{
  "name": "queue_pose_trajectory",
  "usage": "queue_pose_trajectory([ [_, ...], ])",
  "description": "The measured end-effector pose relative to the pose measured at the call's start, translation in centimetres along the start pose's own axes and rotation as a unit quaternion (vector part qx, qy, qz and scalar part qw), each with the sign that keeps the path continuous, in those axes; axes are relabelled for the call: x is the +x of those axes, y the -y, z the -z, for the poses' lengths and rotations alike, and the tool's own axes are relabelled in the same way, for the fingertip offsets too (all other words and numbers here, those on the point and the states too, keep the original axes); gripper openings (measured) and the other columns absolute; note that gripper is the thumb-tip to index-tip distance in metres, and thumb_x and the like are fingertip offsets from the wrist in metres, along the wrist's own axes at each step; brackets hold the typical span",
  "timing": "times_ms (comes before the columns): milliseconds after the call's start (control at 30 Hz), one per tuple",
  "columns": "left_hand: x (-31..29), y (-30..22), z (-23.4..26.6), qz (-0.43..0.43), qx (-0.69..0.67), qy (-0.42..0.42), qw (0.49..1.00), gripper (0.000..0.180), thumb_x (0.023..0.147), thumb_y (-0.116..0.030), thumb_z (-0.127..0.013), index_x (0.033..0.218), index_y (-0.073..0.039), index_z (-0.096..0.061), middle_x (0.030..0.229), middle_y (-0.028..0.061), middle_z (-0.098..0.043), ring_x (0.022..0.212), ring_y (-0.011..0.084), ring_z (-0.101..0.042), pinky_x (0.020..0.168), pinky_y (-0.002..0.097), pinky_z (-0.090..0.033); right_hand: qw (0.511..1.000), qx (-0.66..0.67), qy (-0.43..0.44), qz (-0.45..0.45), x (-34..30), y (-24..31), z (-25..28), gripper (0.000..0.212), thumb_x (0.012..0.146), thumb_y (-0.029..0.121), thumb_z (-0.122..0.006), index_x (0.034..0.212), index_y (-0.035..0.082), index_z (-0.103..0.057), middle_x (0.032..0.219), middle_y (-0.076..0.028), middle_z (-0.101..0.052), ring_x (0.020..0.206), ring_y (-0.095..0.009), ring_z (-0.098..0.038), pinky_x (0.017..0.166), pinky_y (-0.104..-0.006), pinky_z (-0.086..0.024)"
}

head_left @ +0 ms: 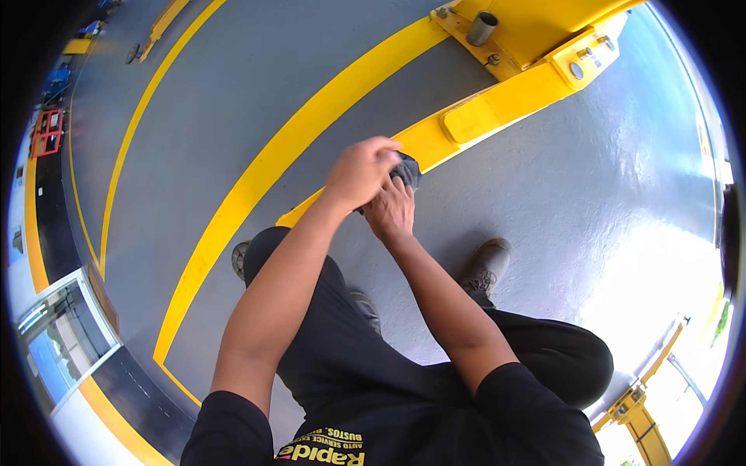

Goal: The person wipes the yellow arms and black motor housing of a car lift with a dark cloth. They move around the lift, kneeling and standing to reach different sections, and continue wiping until the end of the clip.

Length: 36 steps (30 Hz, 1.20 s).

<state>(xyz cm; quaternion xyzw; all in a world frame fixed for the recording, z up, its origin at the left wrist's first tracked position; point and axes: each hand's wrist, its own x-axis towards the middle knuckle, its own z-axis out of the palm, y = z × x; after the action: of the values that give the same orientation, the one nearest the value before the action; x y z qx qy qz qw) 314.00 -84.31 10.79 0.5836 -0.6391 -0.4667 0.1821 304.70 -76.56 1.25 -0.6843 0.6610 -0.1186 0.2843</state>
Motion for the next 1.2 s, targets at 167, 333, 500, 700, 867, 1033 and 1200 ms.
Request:
queue_pose_trajectory([
  [167, 0.8, 1.3, 3.6, 0.111, -0.160, -0.087, 0.977, 0.034, 0.106, -0.019, -0.056, 0.130, 0.000, -0.069, 0.117, 0.0112, -0.077, 0.104, 0.0213, -0.072, 0.097, 0.0357, -0.056, 0.973, -0.021, -0.228, 0.003, 7.2, -5.5, 3.4, 0.024, 0.093, 0.034, -0.074, 0.107, 0.017, -0.064, 0.104, -0.004, -0.064, 0.102, -0.027, -0.064, 0.088, -0.0455, -0.045],
  [333, 0.1, 0.7, 3.6, 0.061, -0.092, -0.054, 0.992, 0.033, 0.107, -0.020, -0.056, 0.132, -0.002, -0.069, 0.116, 0.0092, -0.077, 0.102, 0.0179, -0.070, 0.096, 0.0339, -0.054, 0.968, -0.041, -0.245, -0.046, 9.5, -5.2, 3.7, 0.023, 0.097, 0.030, -0.070, 0.112, 0.013, -0.062, 0.107, -0.007, -0.066, 0.102, -0.030, -0.067, 0.090, -0.0463, -0.048],
  [500, 0.7, 0.9, 2.8, 0.011, -0.122, -0.035, 0.992, 0.035, 0.105, -0.020, -0.056, 0.131, 0.000, -0.068, 0.112, 0.0113, -0.078, 0.097, 0.0201, -0.071, 0.094, 0.0331, -0.055, 0.982, 0.000, -0.187, 0.005, 4.4, -1.5, 0.3, 0.021, 0.096, 0.024, -0.070, 0.110, 0.012, -0.061, 0.104, -0.008, -0.066, 0.100, -0.030, -0.068, 0.087, -0.0464, -0.051],
  [700, 1.4, -0.8, 1.9, 0.010, -0.056, -0.006, 0.998, 0.036, 0.103, -0.021, -0.058, 0.131, 0.000, -0.069, 0.118, 0.0158, -0.077, 0.109, 0.0253, -0.073, 0.099, 0.0355, -0.055, 0.975, 0.155, -0.156, -0.044, 3.3, -2.5, 4.3, 0.013, 0.098, 0.018, -0.066, 0.107, 0.009, -0.061, 0.105, -0.012, -0.067, 0.101, -0.035, -0.068, 0.090, -0.0474, -0.051],
  [867, 0.9, -2.1, 1.2, -0.005, -0.023, 0.008, 1.000, 0.037, 0.104, -0.025, -0.060, 0.131, -0.002, -0.070, 0.119, 0.0202, -0.076, 0.113, 0.0310, -0.073, 0.100, 0.0388, -0.054, 0.937, 0.097, -0.323, -0.092, 6.5, -7.9, 9.4, 0.013, 0.099, 0.019, -0.066, 0.108, 0.011, -0.062, 0.105, -0.013, -0.066, 0.103, -0.038, -0.065, 0.091, -0.0478, -0.050],
  [1033, 0.6, -3.9, 0.6, -0.011, -0.017, 0.058, 0.998, 0.037, 0.108, -0.027, -0.059, 0.134, -0.004, -0.068, 0.126, 0.0172, -0.075, 0.111, 0.0330, -0.074, 0.100, 0.0398, -0.057, 0.969, -0.055, -0.235, 0.049, 8.0, -10.6, 10.1, 0.015, 0.096, 0.020, -0.069, 0.107, 0.012, -0.062, 0.102, -0.009, -0.062, 0.104, -0.034, -0.062, 0.094, -0.0460, -0.048],
  [1200, -0.5, -4.7, 1.0, 0.007, -0.013, 0.082, 0.997, 0.040, 0.107, -0.032, -0.059, 0.135, -0.005, -0.068, 0.124, 0.0168, -0.075, 0.113, 0.0324, -0.073, 0.100, 0.0399, -0.057, 0.971, 0.007, -0.240, 0.006, 8.6, -11.6, 10.1, 0.014, 0.097, 0.020, -0.069, 0.104, 0.012, -0.061, 0.099, -0.010, -0.066, 0.102, -0.035, -0.065, 0.089, -0.0471, -0.050],
])
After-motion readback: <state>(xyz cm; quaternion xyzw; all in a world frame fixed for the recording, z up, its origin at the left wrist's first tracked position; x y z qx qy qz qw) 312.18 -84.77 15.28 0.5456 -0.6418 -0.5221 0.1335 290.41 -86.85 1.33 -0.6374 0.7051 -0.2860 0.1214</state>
